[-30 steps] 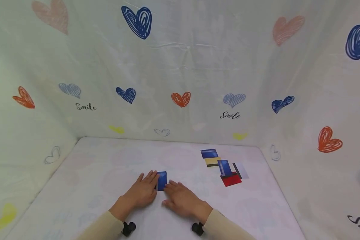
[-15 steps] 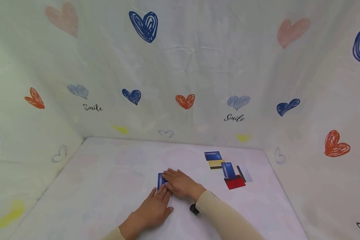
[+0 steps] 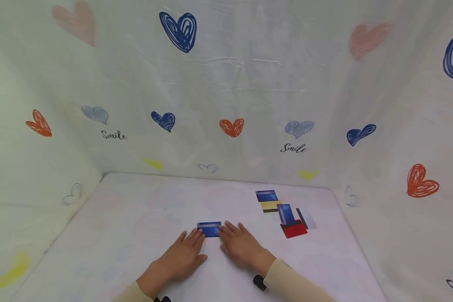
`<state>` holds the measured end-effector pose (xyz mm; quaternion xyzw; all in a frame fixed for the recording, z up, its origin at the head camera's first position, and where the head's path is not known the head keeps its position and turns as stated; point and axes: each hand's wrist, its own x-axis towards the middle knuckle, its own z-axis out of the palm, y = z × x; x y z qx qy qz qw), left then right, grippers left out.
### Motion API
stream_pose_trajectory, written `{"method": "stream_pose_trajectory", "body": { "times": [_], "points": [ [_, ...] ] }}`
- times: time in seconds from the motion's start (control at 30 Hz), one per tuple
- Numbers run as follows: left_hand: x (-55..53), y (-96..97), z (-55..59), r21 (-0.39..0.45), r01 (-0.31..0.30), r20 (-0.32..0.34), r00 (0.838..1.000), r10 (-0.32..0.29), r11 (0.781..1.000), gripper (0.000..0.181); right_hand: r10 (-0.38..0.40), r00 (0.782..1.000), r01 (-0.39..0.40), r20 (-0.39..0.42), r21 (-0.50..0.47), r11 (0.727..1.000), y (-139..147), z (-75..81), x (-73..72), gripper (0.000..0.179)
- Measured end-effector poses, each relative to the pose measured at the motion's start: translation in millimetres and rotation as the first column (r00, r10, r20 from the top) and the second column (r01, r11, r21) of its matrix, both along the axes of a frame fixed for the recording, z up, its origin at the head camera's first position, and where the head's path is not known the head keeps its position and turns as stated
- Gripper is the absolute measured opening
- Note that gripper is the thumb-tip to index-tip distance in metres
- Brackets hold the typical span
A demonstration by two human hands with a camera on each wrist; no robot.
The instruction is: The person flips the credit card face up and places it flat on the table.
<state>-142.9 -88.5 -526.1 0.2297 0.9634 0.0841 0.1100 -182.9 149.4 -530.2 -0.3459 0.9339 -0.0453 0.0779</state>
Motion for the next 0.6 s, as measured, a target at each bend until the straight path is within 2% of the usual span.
{"method": "stream_pose_trajectory", "body": {
  "times": [0.1, 0.23, 0.43, 0.53, 0.6],
  "points": [
    [-2.5, 1.6, -1.1, 0.009, 0.01, 0.011, 1.0, -0.01, 1.0, 0.07, -0.014, 1.0, 0.015, 0.014, -0.005, 1.0, 5.0, -1.5, 10.4, 0.056],
    [-3.4, -3.4, -4.4, 0.027, 0.011, 0.001, 1.0, -0.011, 1.0, 0.066, -0.01, 1.0, 0.01, 0.005, -0.008, 1.0, 2.9, -2.7, 14.1, 0.056],
    [-5.2, -6.3, -1.8, 0.03, 0.013, -0.053, 0.999, -0.011, 0.999, 0.057, 0.004, 1.0, -0.004, 0.006, -0.009, 1.0, 1.0, -0.6, 11.4, 0.056],
    [-7.9, -5.4, 2.6, 0.041, 0.003, -0.081, 0.997, 0.0, 0.999, 0.054, -0.013, 1.0, 0.013, -0.002, -0.011, 1.0, 3.4, 1.2, 8.0, 0.058],
    [-12.3, -4.5, 5.4, 0.048, -0.01, -0.127, 0.992, 0.016, 0.999, 0.053, -0.039, 0.999, 0.038, -0.03, -0.036, 0.999, 5.5, 3.1, 4.0, 0.06]
  ]
}}
